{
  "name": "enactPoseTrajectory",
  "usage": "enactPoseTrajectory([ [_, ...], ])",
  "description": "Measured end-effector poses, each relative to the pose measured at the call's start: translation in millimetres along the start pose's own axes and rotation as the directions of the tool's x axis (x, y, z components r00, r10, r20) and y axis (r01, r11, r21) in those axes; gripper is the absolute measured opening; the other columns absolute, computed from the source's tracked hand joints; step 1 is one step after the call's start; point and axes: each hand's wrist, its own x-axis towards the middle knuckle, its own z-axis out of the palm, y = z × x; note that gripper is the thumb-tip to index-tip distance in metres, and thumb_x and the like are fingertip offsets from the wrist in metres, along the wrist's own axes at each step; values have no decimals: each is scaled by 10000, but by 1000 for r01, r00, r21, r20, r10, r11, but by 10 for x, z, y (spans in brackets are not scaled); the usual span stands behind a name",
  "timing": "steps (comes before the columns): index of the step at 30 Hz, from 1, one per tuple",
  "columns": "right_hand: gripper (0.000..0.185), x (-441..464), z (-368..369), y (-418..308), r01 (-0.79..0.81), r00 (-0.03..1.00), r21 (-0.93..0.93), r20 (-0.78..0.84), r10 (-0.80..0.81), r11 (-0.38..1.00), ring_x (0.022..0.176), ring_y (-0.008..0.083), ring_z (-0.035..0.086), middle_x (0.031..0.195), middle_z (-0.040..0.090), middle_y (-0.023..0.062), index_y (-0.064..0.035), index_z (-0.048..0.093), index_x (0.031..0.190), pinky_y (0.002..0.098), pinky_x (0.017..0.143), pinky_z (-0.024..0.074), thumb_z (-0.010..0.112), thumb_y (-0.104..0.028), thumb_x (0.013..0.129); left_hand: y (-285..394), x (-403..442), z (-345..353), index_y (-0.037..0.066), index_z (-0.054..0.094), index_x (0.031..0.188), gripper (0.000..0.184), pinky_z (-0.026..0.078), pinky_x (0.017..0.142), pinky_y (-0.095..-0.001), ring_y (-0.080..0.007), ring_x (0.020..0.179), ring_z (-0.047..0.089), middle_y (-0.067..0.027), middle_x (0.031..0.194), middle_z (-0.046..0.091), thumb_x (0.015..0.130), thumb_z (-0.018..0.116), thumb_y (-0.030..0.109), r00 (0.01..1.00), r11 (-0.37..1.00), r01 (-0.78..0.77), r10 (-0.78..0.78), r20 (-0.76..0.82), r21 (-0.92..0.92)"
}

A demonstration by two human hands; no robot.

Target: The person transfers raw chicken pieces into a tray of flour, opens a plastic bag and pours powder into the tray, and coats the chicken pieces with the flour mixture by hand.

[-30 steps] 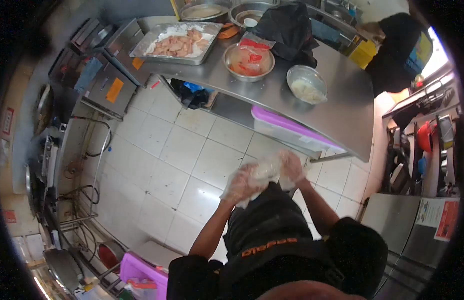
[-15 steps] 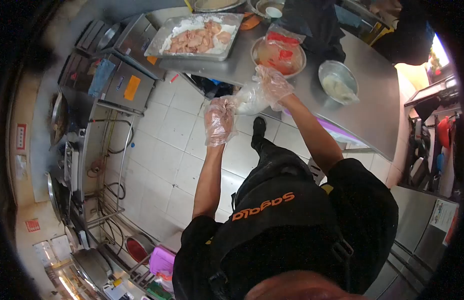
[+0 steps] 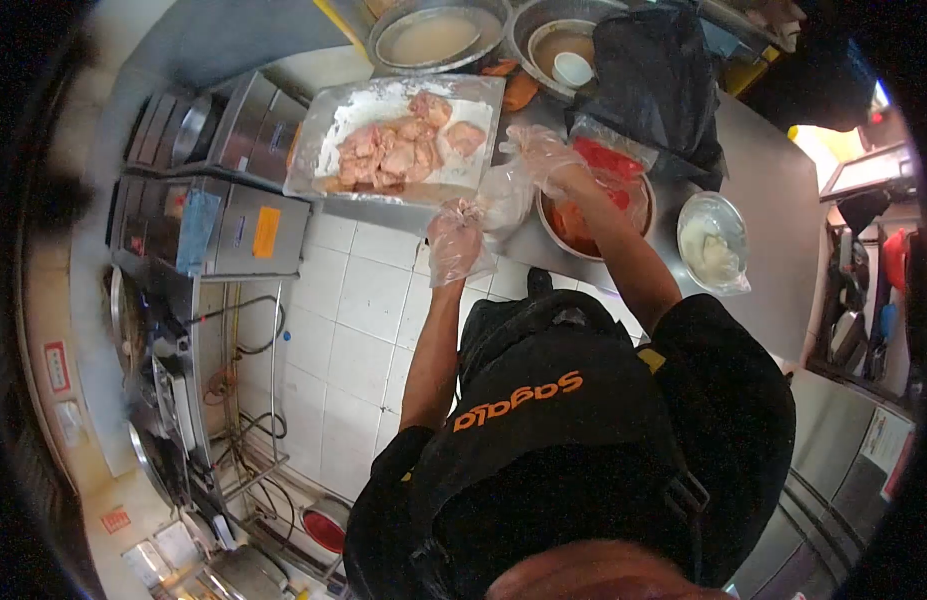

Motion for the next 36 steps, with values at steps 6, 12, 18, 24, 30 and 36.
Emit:
enactPoseTrajectory([
  [6,303,712,-785,-304,-199,980,-89,-7,200,976,1011,284,461,1078,498,165,-58,493,1046,334,854,362,291,-175,852,-330,466,-74,53,527,730,126,418,570,-360,-248,672,542,-116,688,546,773,471,158,931,904,-262,144,336,339],
  [12,334,1758,69,507,-300,953,-10,40,301,954,982,273,476,1067,509,147,-63,528,1000,352,836,357,325,-280,849,-637,685,-113,59,510,765,74,410,568,-349,-220,671,537,-113,717,537,748,465,114,865,972,-221,234,443,-82],
  [18,368,2488,1229,1767,-359,913,358,-56,404,862,905,223,517,1037,547,118,-66,569,966,335,763,390,401,-356,815,-792,884,-140,75,518,796,117,410,639,-345,-259,725,509,-95,772,523,768,451,167,727,921,-9,274,630,-391],
  [24,376,2698,857,1280,-466,878,-40,100,468,884,891,220,522,1029,552,120,-71,566,979,337,757,395,404,-367,813,-1005,951,10,77,538,788,134,400,580,-370,-294,666,516,-102,739,552,753,499,200,649,935,-131,332,685,-329],
  [30,384,2796,750,1096,-394,885,-180,191,425,901,877,218,527,1020,556,121,-76,562,992,339,751,401,407,-377,811,-734,1157,-354,48,537,784,204,409,554,-352,-220,592,531,-117,634,554,744,543,248,569,848,398,71,819,-350],
  [36,393,2714,654,984,-336,892,-228,234,386,914,863,215,532,1012,560,123,-81,559,1005,340,745,406,411,-388,809,-904,993,-76,45,538,805,212,407,546,-334,-171,584,519,-119,627,543,737,554,245,681,771,394,120,722,-500],
])
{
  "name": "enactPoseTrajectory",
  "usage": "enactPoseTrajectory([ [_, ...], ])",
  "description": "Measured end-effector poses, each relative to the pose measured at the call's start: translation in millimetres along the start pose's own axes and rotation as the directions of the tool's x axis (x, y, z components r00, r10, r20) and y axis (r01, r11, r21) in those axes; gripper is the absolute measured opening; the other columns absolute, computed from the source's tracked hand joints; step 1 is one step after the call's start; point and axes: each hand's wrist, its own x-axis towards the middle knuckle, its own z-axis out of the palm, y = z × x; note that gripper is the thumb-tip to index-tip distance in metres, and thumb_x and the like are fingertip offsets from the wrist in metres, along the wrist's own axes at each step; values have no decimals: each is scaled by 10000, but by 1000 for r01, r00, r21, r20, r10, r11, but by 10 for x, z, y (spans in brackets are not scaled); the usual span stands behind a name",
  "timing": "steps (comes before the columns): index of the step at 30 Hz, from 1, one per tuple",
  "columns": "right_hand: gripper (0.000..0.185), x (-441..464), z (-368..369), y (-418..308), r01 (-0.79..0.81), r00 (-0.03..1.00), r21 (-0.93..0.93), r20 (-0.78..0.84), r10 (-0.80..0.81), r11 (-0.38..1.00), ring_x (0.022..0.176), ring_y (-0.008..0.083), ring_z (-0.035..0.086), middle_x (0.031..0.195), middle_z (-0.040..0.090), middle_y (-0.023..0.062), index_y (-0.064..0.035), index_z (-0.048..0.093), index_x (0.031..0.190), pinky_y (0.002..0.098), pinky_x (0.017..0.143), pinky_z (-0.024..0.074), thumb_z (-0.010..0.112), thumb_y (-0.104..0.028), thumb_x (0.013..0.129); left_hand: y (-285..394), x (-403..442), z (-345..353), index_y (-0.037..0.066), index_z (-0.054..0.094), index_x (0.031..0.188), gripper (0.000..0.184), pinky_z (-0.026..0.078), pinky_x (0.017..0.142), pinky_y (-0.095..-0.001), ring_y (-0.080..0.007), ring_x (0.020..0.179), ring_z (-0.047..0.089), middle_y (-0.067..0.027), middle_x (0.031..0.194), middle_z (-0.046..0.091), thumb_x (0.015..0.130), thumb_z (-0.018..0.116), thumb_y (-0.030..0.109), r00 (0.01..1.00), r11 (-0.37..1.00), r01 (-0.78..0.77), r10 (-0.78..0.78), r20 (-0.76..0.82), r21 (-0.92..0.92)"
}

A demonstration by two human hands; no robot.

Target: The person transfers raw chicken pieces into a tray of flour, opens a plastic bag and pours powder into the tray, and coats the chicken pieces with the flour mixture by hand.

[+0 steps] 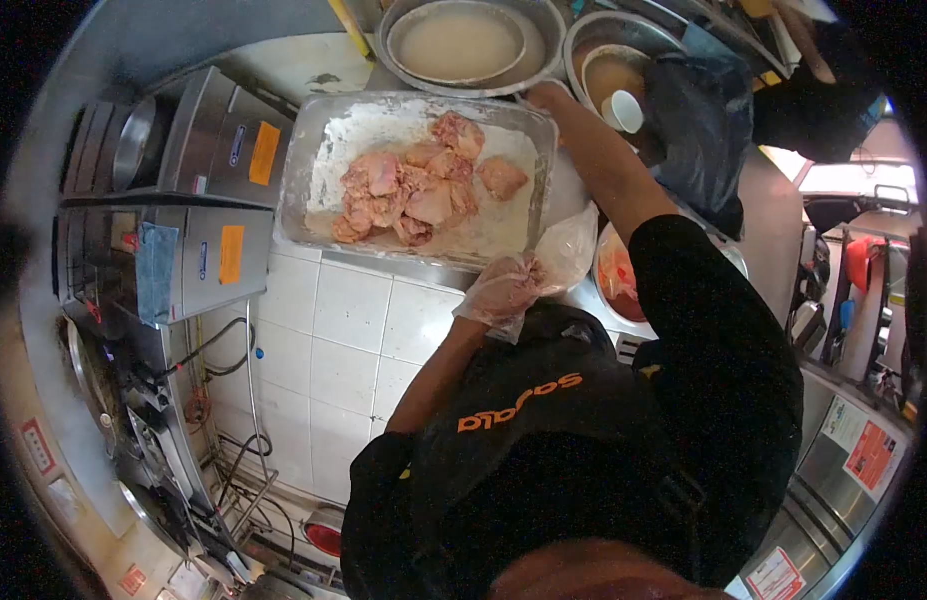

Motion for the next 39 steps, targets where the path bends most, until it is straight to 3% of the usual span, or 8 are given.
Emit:
enactPoseTrajectory([
  [7,404,-180,-64,47,30,999,-22,14,-30,999,847,212,538,1002,565,125,-88,555,1021,342,737,412,415,-400,807,-19,-74,90,23,489,835,203,395,588,-396,-341,663,520,-157,674,539,761,504,211,977,813,-172,211,-7,556],
  [10,409,-219,-96,87,52,999,-21,12,-52,998,840,211,540,998,567,126,-90,553,1027,343,734,415,417,-406,806,455,-205,69,27,493,807,164,408,615,-386,-311,708,519,-155,730,533,762,488,185,997,945,-28,49,-58,327],
  [17,421,-649,-75,184,138,990,19,2,-138,990,823,208,546,988,572,128,-96,549,1043,345,727,421,421,-418,804,-57,-210,203,59,529,843,162,413,685,-381,-264,790,520,-142,868,513,766,427,159,996,601,1,70,-54,800],
  [21,388,-967,47,475,-97,989,348,137,52,933,763,189,547,918,583,162,-66,580,965,322,678,434,427,-382,800,-74,-278,264,40,501,814,160,426,596,-409,-322,676,533,-173,795,548,793,433,183,883,484,-153,459,-101,862],
  [29,213,-2222,-263,662,303,952,-292,139,-273,907,749,283,547,812,557,152,-39,558,841,355,634,436,464,-203,743,223,-235,383,22,491,958,289,432,615,-407,-341,683,535,-164,745,555,784,454,250,897,452,70,362,-254,889],
  [34,173,-3740,-866,476,312,932,-92,-167,-323,946,871,310,502,870,524,141,-121,531,874,372,723,414,410,-207,787,280,-105,484,5,523,883,271,432,625,-393,-340,678,535,-170,671,537,787,453,249,927,372,113,295,-233,921],
  [37,197,-4104,-1177,166,-602,732,443,638,237,665,937,272,498,977,538,89,-167,542,929,374,763,410,454,-265,782,61,-24,461,5,540,837,244,426,605,-391,-332,663,535,-168,652,535,781,455,227,902,343,26,398,-170,939],
  [39,248,-4267,-986,251,-109,902,347,429,-54,931,942,249,502,1021,536,67,-179,546,975,361,785,407,504,-294,759,-57,-26,492,7,542,810,212,421,585,-392,-325,650,533,-167,636,530,773,460,199,767,489,-67,583,-268,870],
])
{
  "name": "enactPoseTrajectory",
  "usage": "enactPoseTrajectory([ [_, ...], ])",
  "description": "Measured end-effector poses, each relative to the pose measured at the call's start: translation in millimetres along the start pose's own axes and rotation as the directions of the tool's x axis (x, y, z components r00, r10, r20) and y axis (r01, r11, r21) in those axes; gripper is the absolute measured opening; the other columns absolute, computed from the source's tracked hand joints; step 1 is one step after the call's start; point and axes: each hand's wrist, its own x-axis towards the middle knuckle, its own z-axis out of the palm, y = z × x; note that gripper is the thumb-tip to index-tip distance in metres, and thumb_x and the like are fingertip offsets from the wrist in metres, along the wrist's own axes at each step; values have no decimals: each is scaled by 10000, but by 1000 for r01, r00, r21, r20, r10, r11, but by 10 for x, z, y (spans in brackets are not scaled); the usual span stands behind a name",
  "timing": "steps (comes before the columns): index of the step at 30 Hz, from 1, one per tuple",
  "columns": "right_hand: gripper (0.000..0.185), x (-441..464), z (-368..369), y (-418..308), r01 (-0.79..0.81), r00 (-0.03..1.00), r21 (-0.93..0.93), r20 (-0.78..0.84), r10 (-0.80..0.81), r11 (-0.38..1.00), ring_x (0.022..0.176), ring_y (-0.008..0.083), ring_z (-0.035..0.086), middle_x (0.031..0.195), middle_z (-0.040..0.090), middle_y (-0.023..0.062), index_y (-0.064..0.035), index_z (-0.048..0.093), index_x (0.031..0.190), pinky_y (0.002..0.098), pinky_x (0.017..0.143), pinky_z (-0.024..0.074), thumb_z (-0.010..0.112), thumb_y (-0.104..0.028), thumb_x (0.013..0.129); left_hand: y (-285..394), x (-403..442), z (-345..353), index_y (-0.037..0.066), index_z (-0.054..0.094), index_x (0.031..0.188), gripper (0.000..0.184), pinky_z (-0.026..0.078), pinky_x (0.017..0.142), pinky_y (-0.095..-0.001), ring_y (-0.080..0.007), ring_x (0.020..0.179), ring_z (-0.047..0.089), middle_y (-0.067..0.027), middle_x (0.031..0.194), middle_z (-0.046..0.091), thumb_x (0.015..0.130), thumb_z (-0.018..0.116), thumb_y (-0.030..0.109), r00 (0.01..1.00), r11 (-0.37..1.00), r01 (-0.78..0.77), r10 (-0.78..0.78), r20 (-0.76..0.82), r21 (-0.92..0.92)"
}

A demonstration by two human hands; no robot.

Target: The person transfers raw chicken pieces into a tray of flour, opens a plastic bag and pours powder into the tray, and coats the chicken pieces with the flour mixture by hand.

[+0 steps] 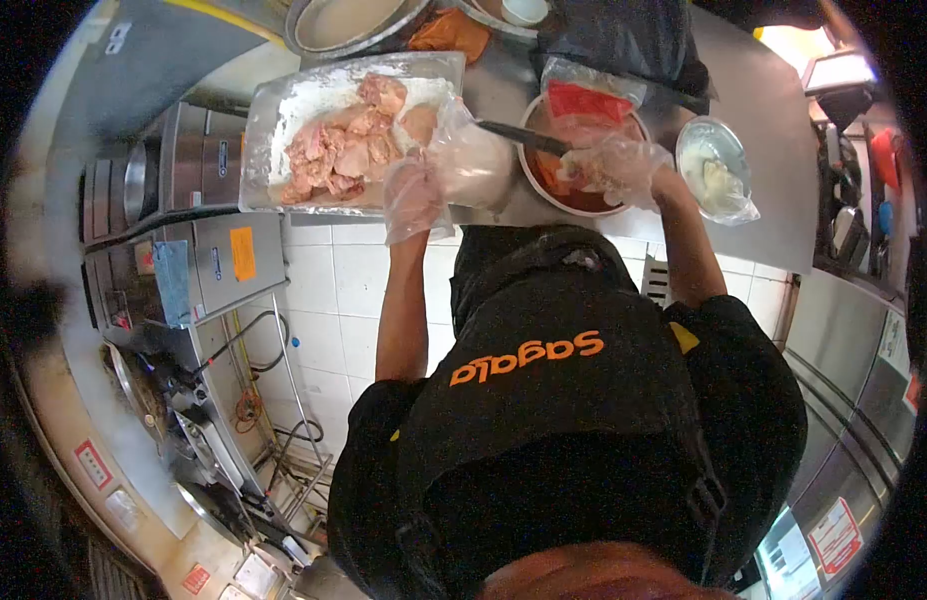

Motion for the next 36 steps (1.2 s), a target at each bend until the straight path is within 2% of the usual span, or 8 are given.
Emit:
enactPoseTrajectory([
  [5,182,175,428,345,448,839,-322,-171,-517,834,826,250,528,911,532,60,-133,516,920,353,689,447,450,-216,772,36,-30,59,-7,513,905,220,423,643,-390,-301,723,532,-171,763,546,730,472,120,961,961,114,-170,217,251],
  [14,231,183,522,282,343,920,-59,-180,-347,938,646,140,516,756,569,33,-82,591,838,248,594,418,514,-289,771,172,7,111,-9,483,1005,321,434,641,-396,-292,721,539,-178,787,548,715,492,128,941,959,51,-140,309,279],
  [18,194,318,643,315,298,938,-30,-175,-299,954,794,244,527,848,541,85,-92,541,873,343,687,434,429,-225,788,461,95,64,13,489,1018,337,407,559,-362,-264,649,509,-126,691,512,704,512,132,915,974,-98,7,404,204],
  [21,203,387,546,294,319,946,143,-105,-306,937,823,287,529,887,536,106,-88,537,885,369,705,436,404,-216,802,590,82,121,24,495,1027,336,378,517,-331,-224,618,484,-87,652,480,711,517,134,976,970,-146,108,190,194],
  [24,231,626,610,382,465,777,-361,-271,-568,808,804,296,530,909,538,121,-75,538,889,377,704,433,397,-243,816,636,88,95,8,499,1026,341,387,491,-326,-189,548,484,-70,601,478,716,528,147,965,999,45,-50,258,26],
  [27,259,700,462,353,179,922,-460,-229,-311,870,828,293,532,951,539,127,-76,540,916,385,714,433,396,-271,824,563,35,143,26,497,918,240,391,499,-382,-283,559,499,-131,595,491,715,500,154,948,954,223,-164,274,-202],
  [30,287,833,478,678,429,618,-447,-489,-616,785,859,283,537,946,552,130,-81,540,962,386,718,440,396,-287,823,707,32,-6,25,501,933,261,406,523,-389,-302,569,511,-149,627,514,691,504,122,947,958,244,-202,251,-149],
  [36,297,785,26,242,197,888,-436,-301,-349,878,861,276,545,934,560,124,-96,558,960,392,722,450,402,-305,819,812,6,-103,29,486,973,320,414,554,-412,-346,624,529,-186,677,539,659,493,88,900,930,348,-296,320,-118],
])
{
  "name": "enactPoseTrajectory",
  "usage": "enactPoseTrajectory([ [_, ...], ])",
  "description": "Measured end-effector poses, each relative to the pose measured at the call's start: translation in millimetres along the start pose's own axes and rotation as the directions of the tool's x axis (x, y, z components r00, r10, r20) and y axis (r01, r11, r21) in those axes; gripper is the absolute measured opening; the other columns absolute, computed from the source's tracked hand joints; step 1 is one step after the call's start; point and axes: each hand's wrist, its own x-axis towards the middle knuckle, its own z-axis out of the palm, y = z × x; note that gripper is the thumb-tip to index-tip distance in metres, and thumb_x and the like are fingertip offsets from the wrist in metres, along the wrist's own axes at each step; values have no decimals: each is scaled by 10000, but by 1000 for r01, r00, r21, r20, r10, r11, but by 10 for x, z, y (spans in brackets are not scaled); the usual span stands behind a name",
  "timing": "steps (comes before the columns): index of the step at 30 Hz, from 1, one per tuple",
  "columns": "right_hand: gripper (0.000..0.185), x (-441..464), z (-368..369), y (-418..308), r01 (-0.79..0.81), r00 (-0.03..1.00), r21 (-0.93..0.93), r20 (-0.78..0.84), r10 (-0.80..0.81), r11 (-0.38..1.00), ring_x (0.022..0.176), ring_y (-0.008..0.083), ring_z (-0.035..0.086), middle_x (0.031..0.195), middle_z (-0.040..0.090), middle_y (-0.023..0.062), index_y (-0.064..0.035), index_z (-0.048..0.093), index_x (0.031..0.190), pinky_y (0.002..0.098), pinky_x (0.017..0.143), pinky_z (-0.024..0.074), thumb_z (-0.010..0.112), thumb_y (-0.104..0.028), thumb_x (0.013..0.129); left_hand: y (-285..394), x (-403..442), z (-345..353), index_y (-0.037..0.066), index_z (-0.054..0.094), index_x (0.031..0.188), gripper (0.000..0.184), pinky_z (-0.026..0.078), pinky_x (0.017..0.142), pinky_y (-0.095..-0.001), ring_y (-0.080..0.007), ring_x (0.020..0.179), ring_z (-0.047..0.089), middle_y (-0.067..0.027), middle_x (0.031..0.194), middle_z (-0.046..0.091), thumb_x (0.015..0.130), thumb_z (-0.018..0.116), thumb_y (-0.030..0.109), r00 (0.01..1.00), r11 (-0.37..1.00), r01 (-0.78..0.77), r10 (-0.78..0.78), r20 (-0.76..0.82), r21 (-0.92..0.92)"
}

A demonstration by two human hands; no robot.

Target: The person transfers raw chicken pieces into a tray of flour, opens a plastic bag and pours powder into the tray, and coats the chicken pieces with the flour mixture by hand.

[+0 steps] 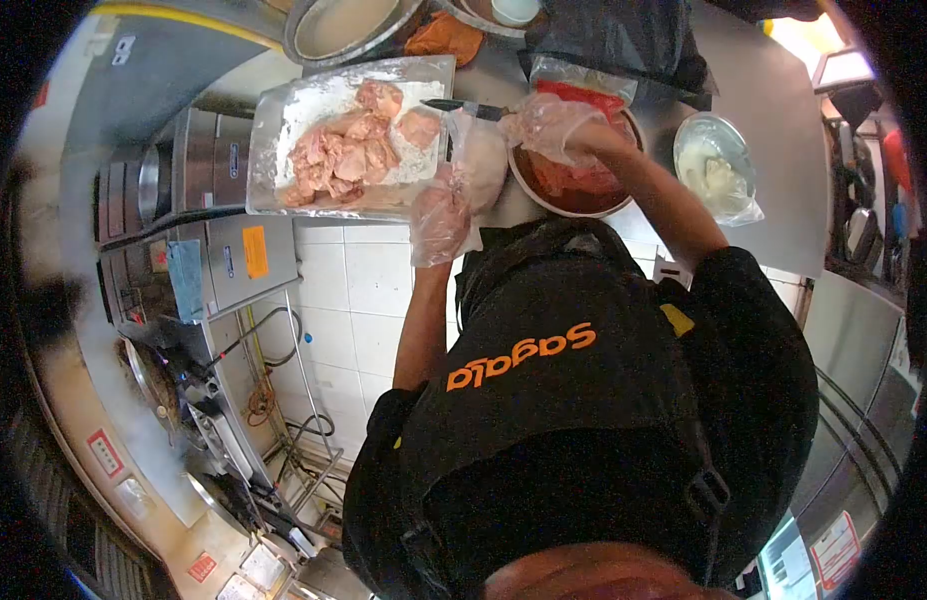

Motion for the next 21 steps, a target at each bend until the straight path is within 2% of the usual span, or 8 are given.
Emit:
enactPoseTrajectory([
  [3,287,172,-70,-22,47,996,-58,72,-43,997,852,267,547,958,562,115,-103,580,888,406,692,451,398,-314,819,82,3,-59,27,470,1003,333,411,547,-417,-353,622,526,-187,663,532,680,496,106,998,998,-58,57,39,21],
  [5,298,172,-277,-268,92,963,-115,-242,-117,989,817,293,542,887,560,151,-88,542,913,394,670,439,392,-327,818,85,19,-9,18,462,1015,332,405,539,-421,-357,615,520,-188,646,524,705,502,131,988,985,-140,133,72,97],
  [9,286,607,-497,297,-232,919,360,-222,324,904,780,279,570,864,592,158,-50,583,869,410,654,451,445,-282,773,84,-41,123,-7,480,925,221,398,518,-424,-358,573,505,-208,585,498,791,428,160,994,985,-113,113,4,133],
  [12,254,655,-405,709,253,906,73,-369,-210,965,716,277,570,792,574,198,-68,547,910,345,633,450,421,-242,776,-120,-67,82,-21,481,922,295,386,598,-434,-366,627,503,-221,613,494,841,383,246,994,993,96,-92,-65,70],
  [15,259,718,-602,515,129,988,-464,139,-71,877,735,278,570,808,583,184,-43,547,908,355,647,447,444,-215,743,-167,6,44,-24,494,893,319,373,654,-447,-369,715,502,-226,763,520,849,352,259,965,963,-128,176,-195,238],
  [16,259,692,-668,313,126,986,-448,158,-61,885,764,284,568,836,577,195,-21,552,885,372,673,440,454,-205,732,-87,46,-28,-17,490,971,286,387,739,-425,-358,872,490,-214,977,504,798,416,198,989,989,145,-144,-39,0],
  [19,266,1106,-119,558,199,974,-226,-65,-219,954,826,296,562,891,564,217,8,563,862,397,729,424,459,-198,730,-277,40,31,0,443,1091,367,378,838,-403,-351,1000,450,-186,1112,464,758,437,155,997,995,-72,72,2,68],
  [21,297,1161,-160,302,87,996,-200,-6,-90,976,855,289,550,933,556,206,-13,553,922,390,737,420,448,-236,757,-404,36,131,-25,486,1029,309,391,806,-364,-336,932,491,-184,993,529,777,429,145,932,902,-298,345,-108,312],
])
